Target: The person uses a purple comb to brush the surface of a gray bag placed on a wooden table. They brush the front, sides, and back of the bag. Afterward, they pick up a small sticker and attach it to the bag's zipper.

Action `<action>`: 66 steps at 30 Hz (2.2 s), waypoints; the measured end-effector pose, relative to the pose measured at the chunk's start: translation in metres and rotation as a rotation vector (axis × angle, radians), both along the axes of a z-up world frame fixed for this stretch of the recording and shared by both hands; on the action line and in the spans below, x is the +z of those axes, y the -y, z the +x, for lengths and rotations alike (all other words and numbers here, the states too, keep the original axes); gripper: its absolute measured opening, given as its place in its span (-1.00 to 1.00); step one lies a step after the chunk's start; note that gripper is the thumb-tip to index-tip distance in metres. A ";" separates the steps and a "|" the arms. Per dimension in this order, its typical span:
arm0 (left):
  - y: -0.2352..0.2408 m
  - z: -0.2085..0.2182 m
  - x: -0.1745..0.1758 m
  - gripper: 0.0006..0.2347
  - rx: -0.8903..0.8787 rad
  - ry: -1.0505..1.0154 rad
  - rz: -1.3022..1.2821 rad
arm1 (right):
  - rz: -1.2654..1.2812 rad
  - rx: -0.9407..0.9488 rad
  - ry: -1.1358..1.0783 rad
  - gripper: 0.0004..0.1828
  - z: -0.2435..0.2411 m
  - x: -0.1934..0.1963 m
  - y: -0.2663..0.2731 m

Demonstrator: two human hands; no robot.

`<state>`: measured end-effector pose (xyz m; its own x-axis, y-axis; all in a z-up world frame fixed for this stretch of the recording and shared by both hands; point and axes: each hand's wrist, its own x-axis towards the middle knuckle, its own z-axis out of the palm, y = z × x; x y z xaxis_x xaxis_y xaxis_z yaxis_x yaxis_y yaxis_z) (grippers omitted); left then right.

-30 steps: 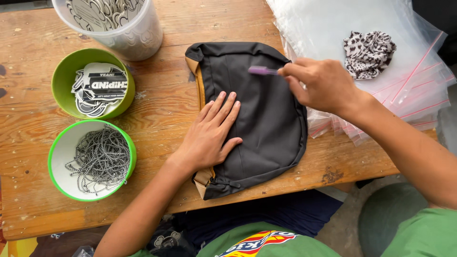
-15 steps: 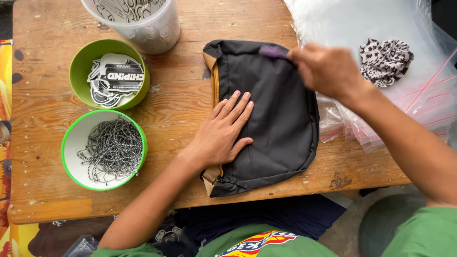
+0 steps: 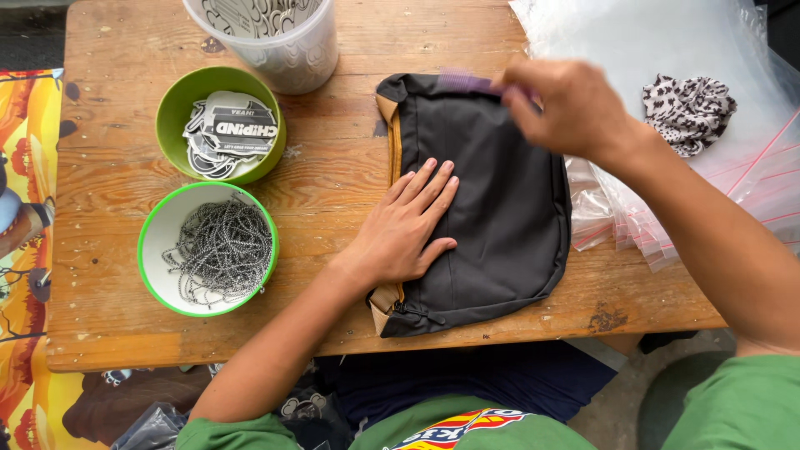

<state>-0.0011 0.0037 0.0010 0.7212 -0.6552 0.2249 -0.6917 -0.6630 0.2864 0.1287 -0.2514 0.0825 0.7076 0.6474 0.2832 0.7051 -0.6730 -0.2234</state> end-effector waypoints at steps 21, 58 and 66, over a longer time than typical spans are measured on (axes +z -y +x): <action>-0.004 0.010 0.004 -0.51 -0.057 -0.153 -0.432 | -0.122 -0.085 0.062 -0.85 -0.001 0.006 -0.028; 0.005 0.004 -0.013 -0.45 0.010 0.012 -0.038 | -0.088 -0.111 -0.370 -0.74 -0.114 -0.024 0.078; 0.005 0.004 -0.010 -0.45 0.000 0.015 -0.017 | -0.159 -0.050 -0.134 -0.89 -0.067 0.002 0.024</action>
<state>0.0026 -0.0010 -0.0088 0.7177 -0.6511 0.2469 -0.6959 -0.6580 0.2876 0.0613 -0.2752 0.0847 0.7644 0.6396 0.0816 0.6412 -0.7406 -0.2011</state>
